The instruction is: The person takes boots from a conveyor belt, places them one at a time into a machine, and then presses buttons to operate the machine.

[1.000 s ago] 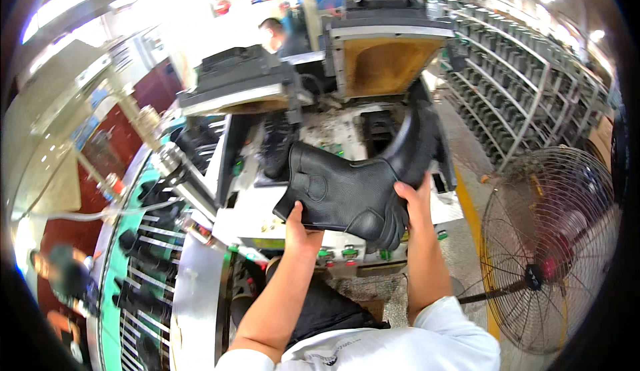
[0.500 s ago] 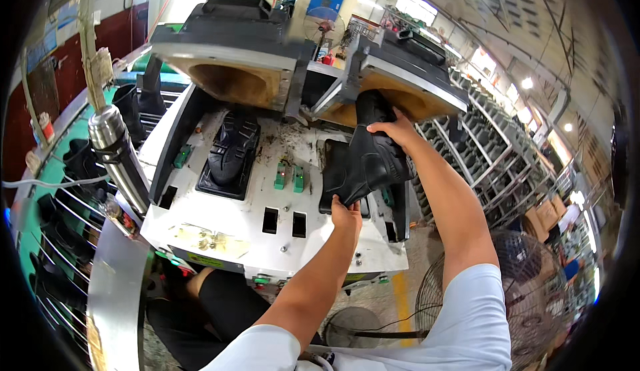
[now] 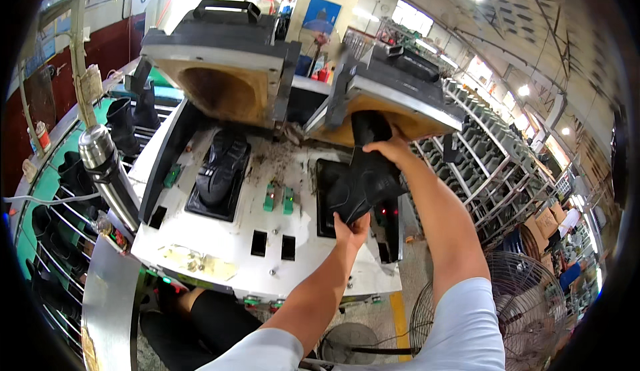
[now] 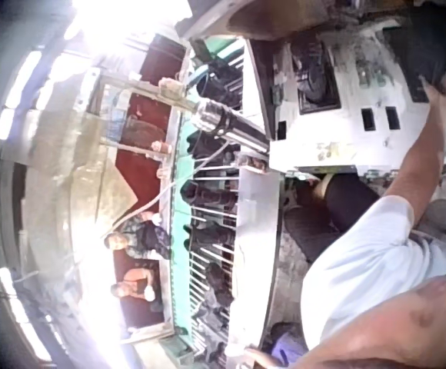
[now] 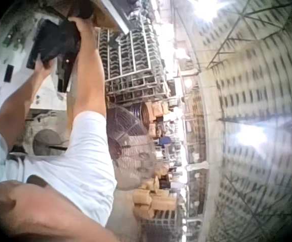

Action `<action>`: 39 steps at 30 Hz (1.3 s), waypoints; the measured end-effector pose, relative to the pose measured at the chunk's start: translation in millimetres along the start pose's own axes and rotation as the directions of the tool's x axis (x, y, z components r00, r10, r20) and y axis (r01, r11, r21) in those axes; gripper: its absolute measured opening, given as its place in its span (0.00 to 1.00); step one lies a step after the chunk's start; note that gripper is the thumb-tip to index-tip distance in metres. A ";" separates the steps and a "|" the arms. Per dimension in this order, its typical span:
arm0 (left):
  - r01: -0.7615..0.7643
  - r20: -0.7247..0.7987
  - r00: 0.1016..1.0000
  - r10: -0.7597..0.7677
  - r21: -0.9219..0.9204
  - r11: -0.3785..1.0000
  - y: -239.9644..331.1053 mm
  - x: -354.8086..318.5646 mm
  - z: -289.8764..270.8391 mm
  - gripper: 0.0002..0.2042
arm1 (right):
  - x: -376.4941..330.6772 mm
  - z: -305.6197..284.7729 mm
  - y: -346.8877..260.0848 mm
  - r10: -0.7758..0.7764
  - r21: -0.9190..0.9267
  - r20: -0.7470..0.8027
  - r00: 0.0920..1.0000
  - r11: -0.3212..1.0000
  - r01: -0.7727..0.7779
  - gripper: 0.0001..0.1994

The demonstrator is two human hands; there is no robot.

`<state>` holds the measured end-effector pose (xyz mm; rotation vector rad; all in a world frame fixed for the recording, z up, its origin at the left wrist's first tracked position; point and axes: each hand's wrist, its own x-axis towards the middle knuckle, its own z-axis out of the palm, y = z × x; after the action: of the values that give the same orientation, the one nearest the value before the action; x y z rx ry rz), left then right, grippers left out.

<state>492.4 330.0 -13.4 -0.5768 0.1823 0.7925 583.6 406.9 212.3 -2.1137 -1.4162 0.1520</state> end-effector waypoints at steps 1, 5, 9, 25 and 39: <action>0.086 0.026 0.996 -0.088 0.071 0.994 -4.7 1.3 1.8 0.37 | 7.9 -8.1 2.2 -0.005 -0.018 -0.012 1.000 1.000 0.005 0.59; 0.201 -0.058 0.979 -0.195 0.136 0.970 6.7 15.5 -8.0 0.44 | 25.6 13.8 9.0 0.028 -0.001 0.012 1.000 1.000 -0.028 0.59; 0.297 -0.154 0.952 -0.264 0.267 0.917 27.7 25.6 -18.8 0.46 | 26.6 19.1 -14.7 -0.055 -0.116 0.103 0.993 0.991 0.067 0.65; -0.459 0.537 0.844 0.017 0.738 -0.494 71.4 -120.0 -51.7 0.18 | -10.6 84.3 -19.6 0.227 -0.235 0.213 0.950 0.956 -0.176 0.63; -0.492 0.523 0.851 -0.042 0.768 -0.410 67.2 -117.7 -52.2 0.15 | -24.6 141.2 27.6 0.342 -0.309 0.214 0.915 0.912 -0.268 0.58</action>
<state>365.3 265.8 -42.1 1.5025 0.6209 0.8364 538.8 434.8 76.3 -2.6246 -1.2956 0.3957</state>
